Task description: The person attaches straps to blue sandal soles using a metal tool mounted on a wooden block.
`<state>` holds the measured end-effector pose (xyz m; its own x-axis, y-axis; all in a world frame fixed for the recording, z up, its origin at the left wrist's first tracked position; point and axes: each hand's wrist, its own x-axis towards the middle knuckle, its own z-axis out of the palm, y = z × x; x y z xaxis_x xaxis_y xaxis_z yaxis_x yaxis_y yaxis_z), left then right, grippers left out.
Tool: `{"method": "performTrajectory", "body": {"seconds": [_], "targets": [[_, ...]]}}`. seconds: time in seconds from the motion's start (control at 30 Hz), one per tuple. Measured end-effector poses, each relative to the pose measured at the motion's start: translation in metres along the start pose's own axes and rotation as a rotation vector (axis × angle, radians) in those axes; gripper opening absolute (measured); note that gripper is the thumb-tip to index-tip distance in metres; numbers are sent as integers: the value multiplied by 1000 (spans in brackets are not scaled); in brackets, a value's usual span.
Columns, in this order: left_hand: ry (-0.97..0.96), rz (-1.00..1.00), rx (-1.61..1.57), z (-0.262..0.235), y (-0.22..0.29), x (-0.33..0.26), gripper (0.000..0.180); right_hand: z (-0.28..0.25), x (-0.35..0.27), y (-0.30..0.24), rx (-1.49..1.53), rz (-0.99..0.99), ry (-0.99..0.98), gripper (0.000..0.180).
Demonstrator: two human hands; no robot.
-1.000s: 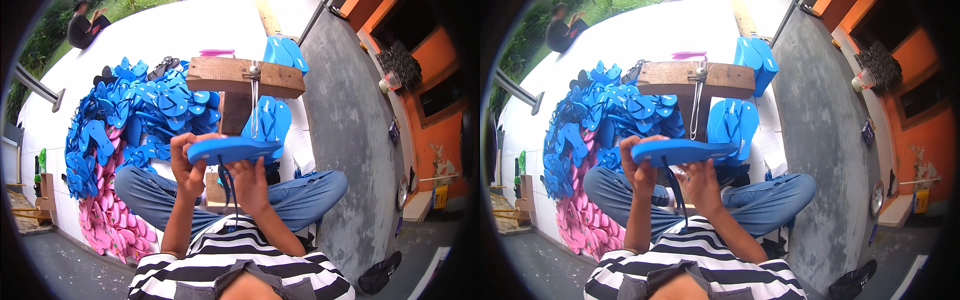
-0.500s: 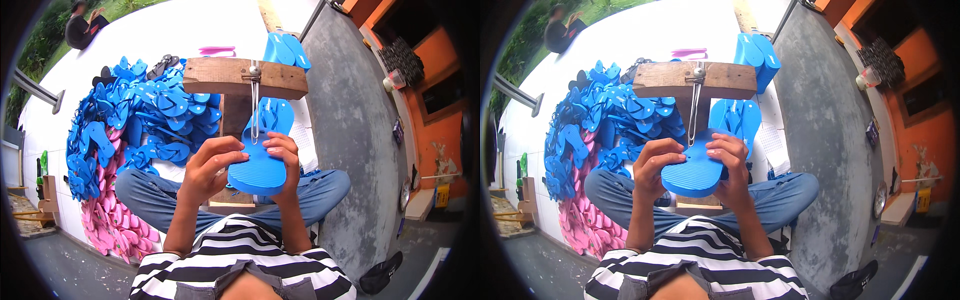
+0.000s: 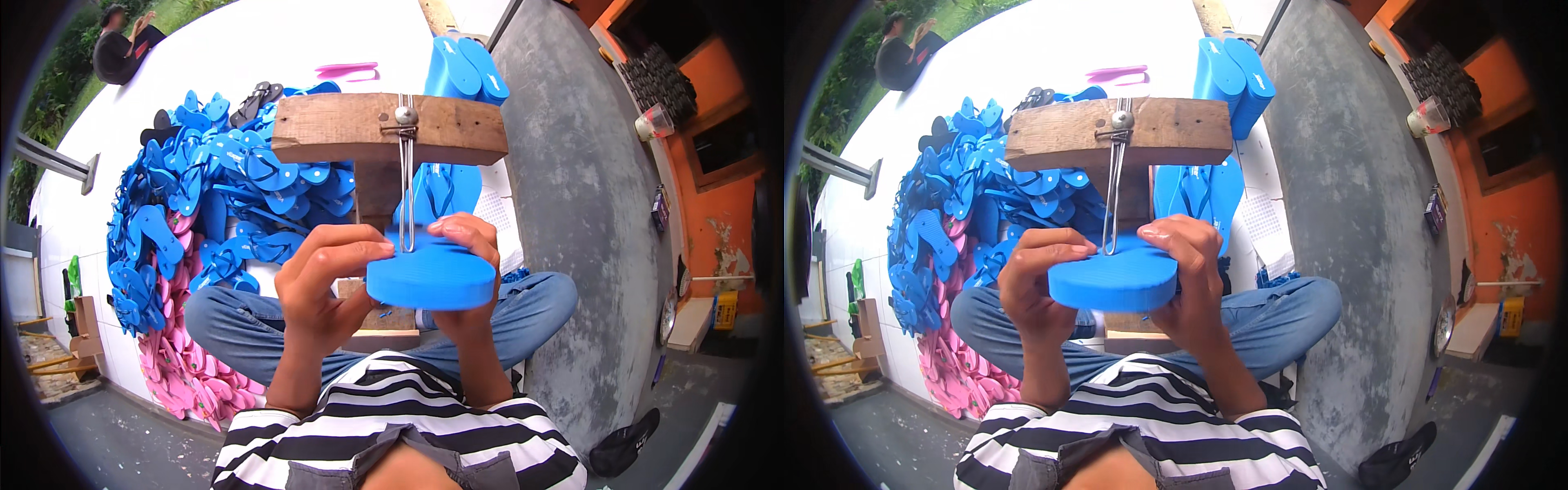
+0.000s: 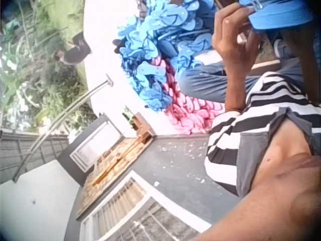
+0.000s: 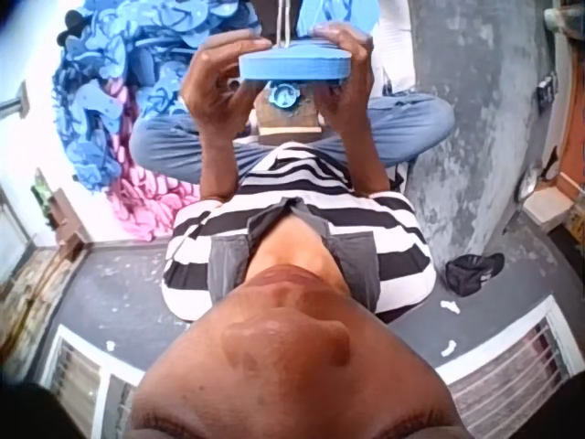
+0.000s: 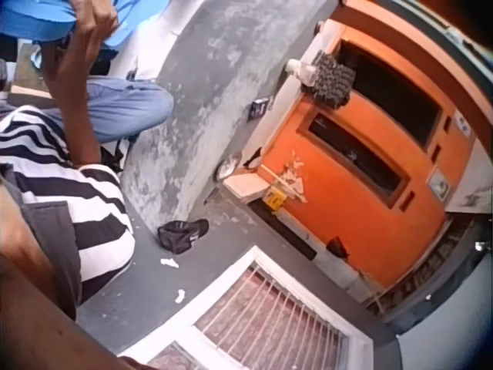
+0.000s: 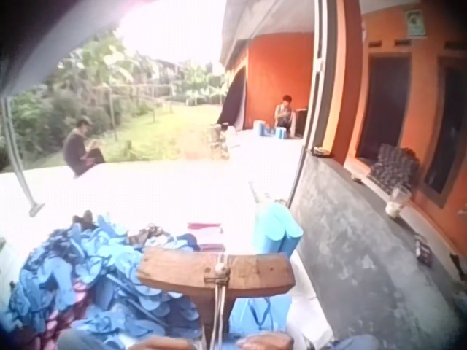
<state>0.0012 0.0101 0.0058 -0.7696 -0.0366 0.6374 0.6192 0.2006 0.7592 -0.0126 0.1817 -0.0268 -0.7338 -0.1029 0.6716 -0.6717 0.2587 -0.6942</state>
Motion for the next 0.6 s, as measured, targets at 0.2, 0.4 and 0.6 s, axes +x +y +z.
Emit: {"method": "performTrajectory", "body": {"seconds": [0.2,0.4,0.6], "targets": [[66,-274,-68,8,3,35,30,9,14,-6,-221,216,114,63],[205,-274,-19,22,-31,70,21,38,50,22,-338,174,284,78],[231,-70,100,23,-63,24,14,35,32,40,-192,251,323,70]]}}
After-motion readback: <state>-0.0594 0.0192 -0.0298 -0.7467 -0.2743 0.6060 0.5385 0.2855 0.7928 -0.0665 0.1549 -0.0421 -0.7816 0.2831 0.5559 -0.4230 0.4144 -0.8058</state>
